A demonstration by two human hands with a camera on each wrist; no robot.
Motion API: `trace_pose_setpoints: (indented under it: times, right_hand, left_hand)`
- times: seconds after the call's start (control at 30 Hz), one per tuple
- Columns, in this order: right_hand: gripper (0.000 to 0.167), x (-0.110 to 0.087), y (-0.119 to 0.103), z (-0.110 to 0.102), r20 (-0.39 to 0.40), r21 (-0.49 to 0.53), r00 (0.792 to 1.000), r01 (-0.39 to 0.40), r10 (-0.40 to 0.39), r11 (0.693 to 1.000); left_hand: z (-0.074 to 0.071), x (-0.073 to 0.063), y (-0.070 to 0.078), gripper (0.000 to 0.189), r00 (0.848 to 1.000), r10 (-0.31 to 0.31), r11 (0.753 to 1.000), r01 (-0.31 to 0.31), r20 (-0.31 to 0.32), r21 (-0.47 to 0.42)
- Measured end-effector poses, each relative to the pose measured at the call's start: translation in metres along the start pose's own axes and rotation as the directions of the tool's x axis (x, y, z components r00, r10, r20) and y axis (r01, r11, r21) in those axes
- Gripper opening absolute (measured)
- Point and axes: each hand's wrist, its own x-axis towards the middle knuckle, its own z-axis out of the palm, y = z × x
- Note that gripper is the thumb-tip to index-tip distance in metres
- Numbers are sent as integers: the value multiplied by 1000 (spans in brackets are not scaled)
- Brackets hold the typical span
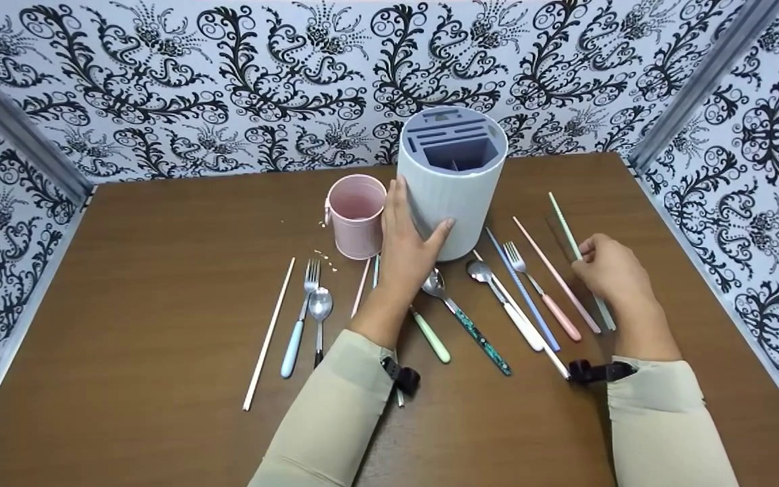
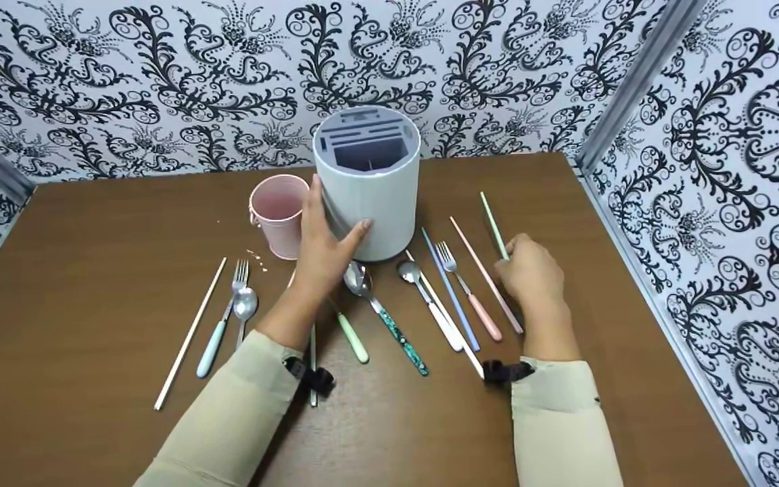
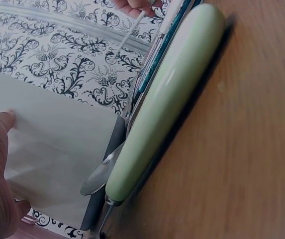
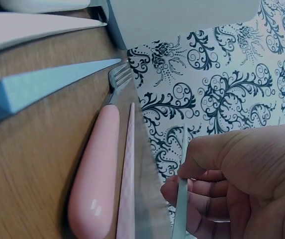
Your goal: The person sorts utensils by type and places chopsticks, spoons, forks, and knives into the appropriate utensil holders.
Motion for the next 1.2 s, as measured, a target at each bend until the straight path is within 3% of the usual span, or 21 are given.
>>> trace_pose_setpoints:
  times: [0.27,0.53,0.9,1.07,1.2]
  right_hand:
    - [49,0,-3,-2,-109,21,993,48,-45,999]
    - [42,-1,-7,0,-233,125,971,91,-60,988]
    - [41,1,-12,0,-284,268,959,98,-19,958]
    - [37,1,-16,1,-304,395,953,134,-9,909]
    - [31,0,-22,2,-309,553,951,162,21,817]
  left_hand:
    - [0,0,0,100,1000,5,1000,-5,-6,2]
    - [0,0,1,98,1000,4,1000,-4,-8,-11]
    - [1,1,-3,98,1000,0,1000,0,-1,-17]
    - [1,0,-2,98,1000,2,1000,-2,-7,-17]
    - [1,1,-1,98,1000,5,1000,-5,-13,-11]
